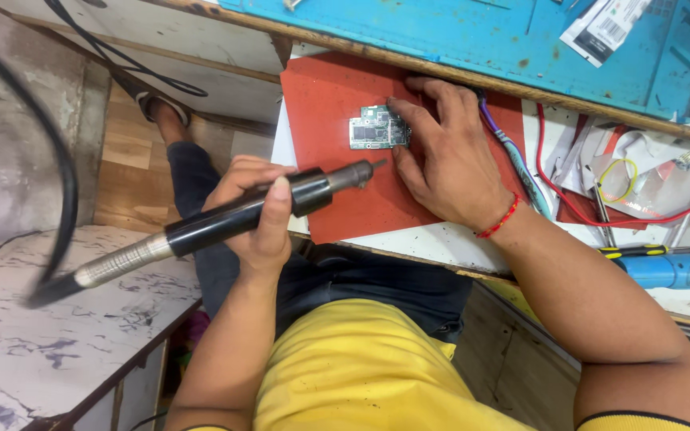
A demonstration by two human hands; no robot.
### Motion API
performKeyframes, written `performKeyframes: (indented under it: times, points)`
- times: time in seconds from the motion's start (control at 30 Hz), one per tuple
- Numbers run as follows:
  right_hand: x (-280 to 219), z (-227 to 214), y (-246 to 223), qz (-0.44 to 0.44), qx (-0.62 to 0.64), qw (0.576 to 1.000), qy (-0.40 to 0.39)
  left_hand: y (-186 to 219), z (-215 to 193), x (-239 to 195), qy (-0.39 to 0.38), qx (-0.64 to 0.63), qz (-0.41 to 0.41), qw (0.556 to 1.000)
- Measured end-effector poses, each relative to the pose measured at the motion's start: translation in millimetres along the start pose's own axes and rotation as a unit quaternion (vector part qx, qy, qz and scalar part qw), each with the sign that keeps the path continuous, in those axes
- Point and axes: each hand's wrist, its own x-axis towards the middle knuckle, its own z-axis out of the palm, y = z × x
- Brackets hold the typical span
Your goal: The person uses a hot air gun to heat a small circuit board placed on a red mat. They then use a purple tool to scrape or clean the surface of the board. The person is seated at a cluttered workbench with various tools and electronic parts visible.
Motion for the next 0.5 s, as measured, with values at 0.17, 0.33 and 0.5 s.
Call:
performKeyframes:
  times: [0.17, 0.33, 0.5]
  points:
    - [-1.8, -0.7, -3.3, -0.002, 0.01, 1.0, -0.001, -1.9, 0.9, -2.6, 0.106, -0.069, -0.068, 0.99]
    - [-1.4, -1.7, -3.8, -0.006, 0.004, 1.0, 0.0, -1.7, 4.8, 1.4, 0.085, -0.082, -0.027, 0.993]
    - [-5.4, 0.6, -1.8, -0.013, -0.007, 1.0, -0.002, -6.3, 2.1, -3.2, 0.027, -0.026, 0.004, 0.999]
